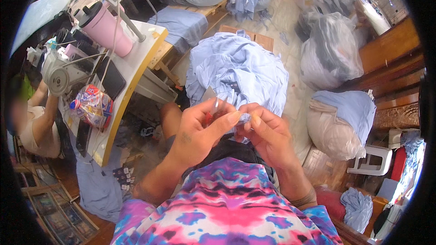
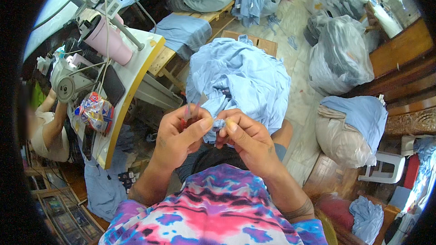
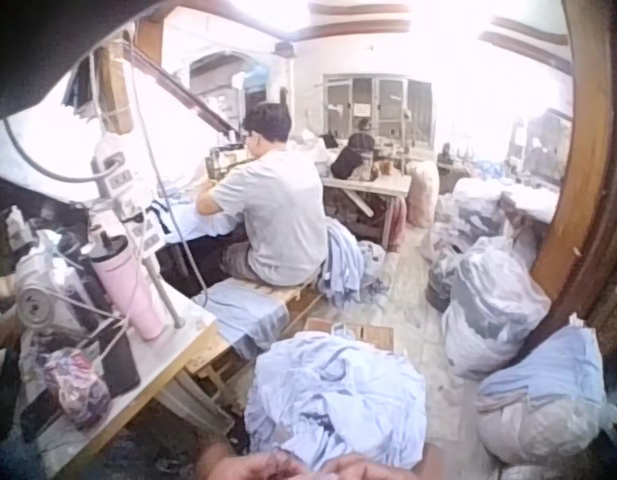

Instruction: The person uses shears to clip and remove excess threads from blue shirts, handling each garment one at a time from a large pile on their lap.

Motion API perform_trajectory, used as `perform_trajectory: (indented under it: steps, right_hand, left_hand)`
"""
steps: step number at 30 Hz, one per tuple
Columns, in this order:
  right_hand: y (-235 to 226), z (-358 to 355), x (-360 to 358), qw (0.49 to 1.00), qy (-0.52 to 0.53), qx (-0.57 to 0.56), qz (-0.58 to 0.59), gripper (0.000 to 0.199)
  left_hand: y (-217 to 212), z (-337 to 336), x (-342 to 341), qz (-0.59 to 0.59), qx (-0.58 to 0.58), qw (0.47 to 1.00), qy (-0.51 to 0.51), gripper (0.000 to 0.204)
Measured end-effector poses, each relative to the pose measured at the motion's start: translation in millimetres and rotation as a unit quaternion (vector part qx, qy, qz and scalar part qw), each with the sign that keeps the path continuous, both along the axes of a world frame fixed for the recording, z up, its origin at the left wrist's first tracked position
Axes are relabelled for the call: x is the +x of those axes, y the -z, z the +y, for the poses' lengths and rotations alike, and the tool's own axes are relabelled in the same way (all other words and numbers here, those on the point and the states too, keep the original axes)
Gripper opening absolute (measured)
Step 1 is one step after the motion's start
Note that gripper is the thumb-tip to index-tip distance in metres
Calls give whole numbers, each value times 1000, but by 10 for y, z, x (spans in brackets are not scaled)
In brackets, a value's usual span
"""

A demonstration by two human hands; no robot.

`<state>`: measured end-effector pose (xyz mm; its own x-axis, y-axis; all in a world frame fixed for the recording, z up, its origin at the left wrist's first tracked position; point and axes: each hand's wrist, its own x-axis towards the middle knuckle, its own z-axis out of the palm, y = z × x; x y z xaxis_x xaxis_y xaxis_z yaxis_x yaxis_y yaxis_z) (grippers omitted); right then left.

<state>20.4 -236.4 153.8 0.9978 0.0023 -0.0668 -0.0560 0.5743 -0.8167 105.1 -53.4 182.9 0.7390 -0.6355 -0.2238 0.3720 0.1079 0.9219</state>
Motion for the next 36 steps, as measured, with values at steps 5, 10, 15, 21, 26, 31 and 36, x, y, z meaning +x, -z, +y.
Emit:
perform_trajectory:
  steps: [5,10,15,21,26,31,36]
  right_hand:
    - [70,93,28,993,31,107,38,25]
    - [104,142,83,998,22,49,-39,25]
    - [128,142,104,995,35,-43,-83,27]
    - [103,146,138,987,38,-118,-103,29]
    - [84,156,150,985,40,-125,-108,30]
    - [83,165,154,987,33,-119,-99,30]
    - [65,172,164,982,35,-152,-110,30]
  left_hand:
    - [-48,131,-273,-75,-22,997,-18,21]
    - [94,96,-318,-262,53,963,-29,24]
    - [-20,133,-282,-236,92,967,-25,24]
    - [-6,136,-255,-238,86,967,-36,25]
    - [5,150,-247,-225,85,970,-30,25]
    - [-3,151,-244,-217,83,972,-34,25]
    - [44,157,-229,-238,74,967,-48,24]
